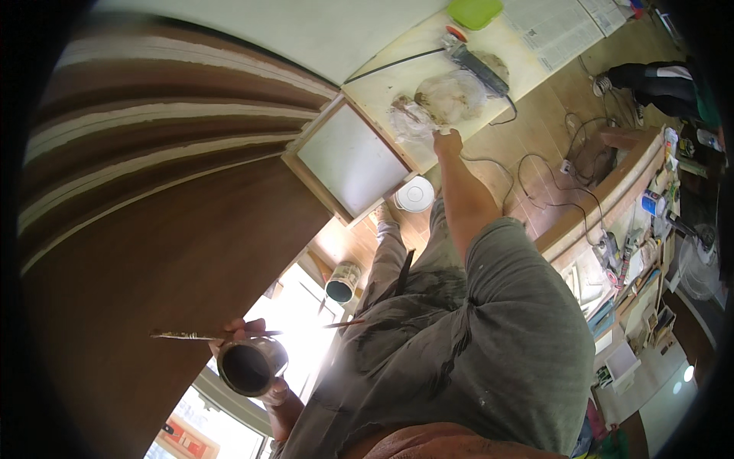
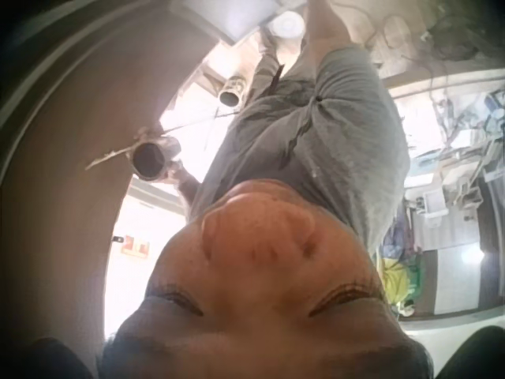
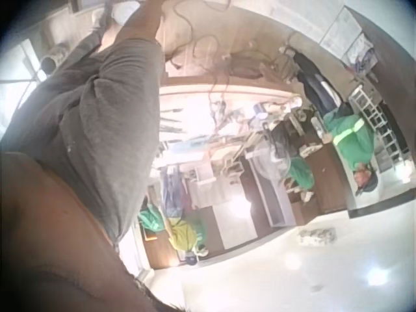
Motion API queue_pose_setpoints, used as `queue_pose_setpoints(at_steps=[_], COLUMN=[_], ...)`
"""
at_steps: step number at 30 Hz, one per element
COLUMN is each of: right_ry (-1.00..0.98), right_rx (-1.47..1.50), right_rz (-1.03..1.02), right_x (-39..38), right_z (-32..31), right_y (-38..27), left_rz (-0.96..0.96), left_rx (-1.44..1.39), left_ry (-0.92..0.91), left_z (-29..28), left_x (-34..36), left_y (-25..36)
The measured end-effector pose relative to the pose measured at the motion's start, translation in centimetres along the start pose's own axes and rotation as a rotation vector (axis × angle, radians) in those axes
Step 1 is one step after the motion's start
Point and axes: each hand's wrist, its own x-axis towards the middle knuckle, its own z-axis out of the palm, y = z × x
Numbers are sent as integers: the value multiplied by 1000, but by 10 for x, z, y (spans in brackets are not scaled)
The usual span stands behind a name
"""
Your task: The person applies a dark finish to the grooves of a curved wooden ceiling panel using a small brush and a metal can. He repeatedly dips the brush, paints the recessed lines, and wipes the surface with a cloth.
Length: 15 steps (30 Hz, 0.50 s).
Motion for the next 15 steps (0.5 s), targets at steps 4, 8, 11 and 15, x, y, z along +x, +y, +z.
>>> queue_pose_setpoints(at_steps=[4,8,11,15], right_ry=[-140,35,-12,-34], right_rx=[-61,-191,135,554], right_rz=[-61,-347,-313,-655], right_x=[20,45,-23,-87], right_z=[37,44,4,-61], right_y=[19,66,-24,-87], left_rz=[-31,49,99,202], left_rx=[267,254,139,130], left_ry=[183,-8,-6,-123], left_z=[13,3,-1,-32], left_x=[8,43,23,31], left_y=[0,-9,-3,6])
